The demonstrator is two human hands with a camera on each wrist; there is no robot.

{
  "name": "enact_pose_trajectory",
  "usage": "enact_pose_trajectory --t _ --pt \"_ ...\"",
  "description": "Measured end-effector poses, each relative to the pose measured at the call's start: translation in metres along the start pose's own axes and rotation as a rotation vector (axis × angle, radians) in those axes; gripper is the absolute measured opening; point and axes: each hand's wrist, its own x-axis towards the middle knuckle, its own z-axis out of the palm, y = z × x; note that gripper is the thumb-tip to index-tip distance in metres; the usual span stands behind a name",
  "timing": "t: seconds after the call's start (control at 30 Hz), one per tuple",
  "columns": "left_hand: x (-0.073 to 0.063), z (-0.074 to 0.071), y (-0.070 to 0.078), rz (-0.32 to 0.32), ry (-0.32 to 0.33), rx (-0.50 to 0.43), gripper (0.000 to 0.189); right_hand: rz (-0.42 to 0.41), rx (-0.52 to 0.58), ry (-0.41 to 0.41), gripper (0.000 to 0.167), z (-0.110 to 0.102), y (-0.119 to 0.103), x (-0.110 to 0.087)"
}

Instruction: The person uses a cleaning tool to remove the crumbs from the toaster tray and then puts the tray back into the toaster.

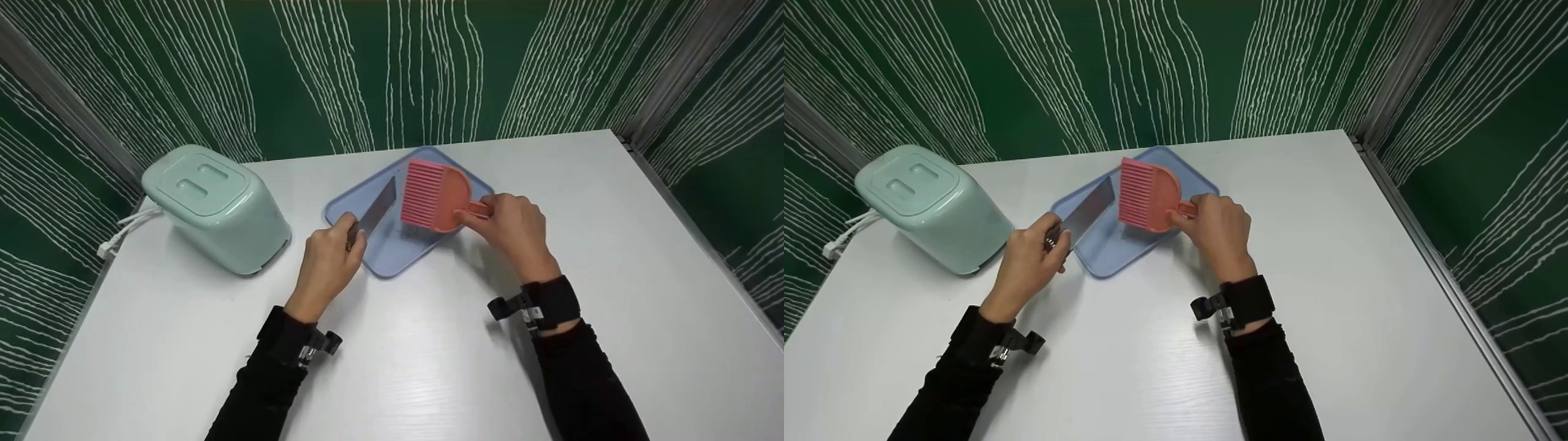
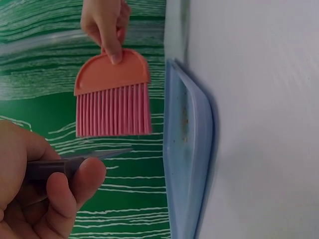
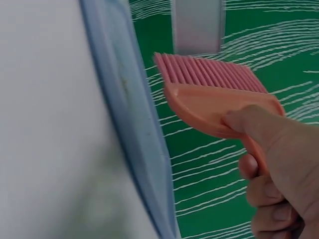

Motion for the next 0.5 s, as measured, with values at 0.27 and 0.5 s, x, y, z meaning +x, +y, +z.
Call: enact_pose_trajectory --t 0.27,0.5 --pt "0.0 0.001 -0.003 0.008 0.002 0.014 0.013 0.068 0.194 -0.35 0.059 -0.03 0.003 -0.003" --pt "0.0 0.001 -0.002 0.011 -0.015 0.028 0.016 -0.006 0.234 -0.639 0.045 -0.036 -0.003 -0.008"
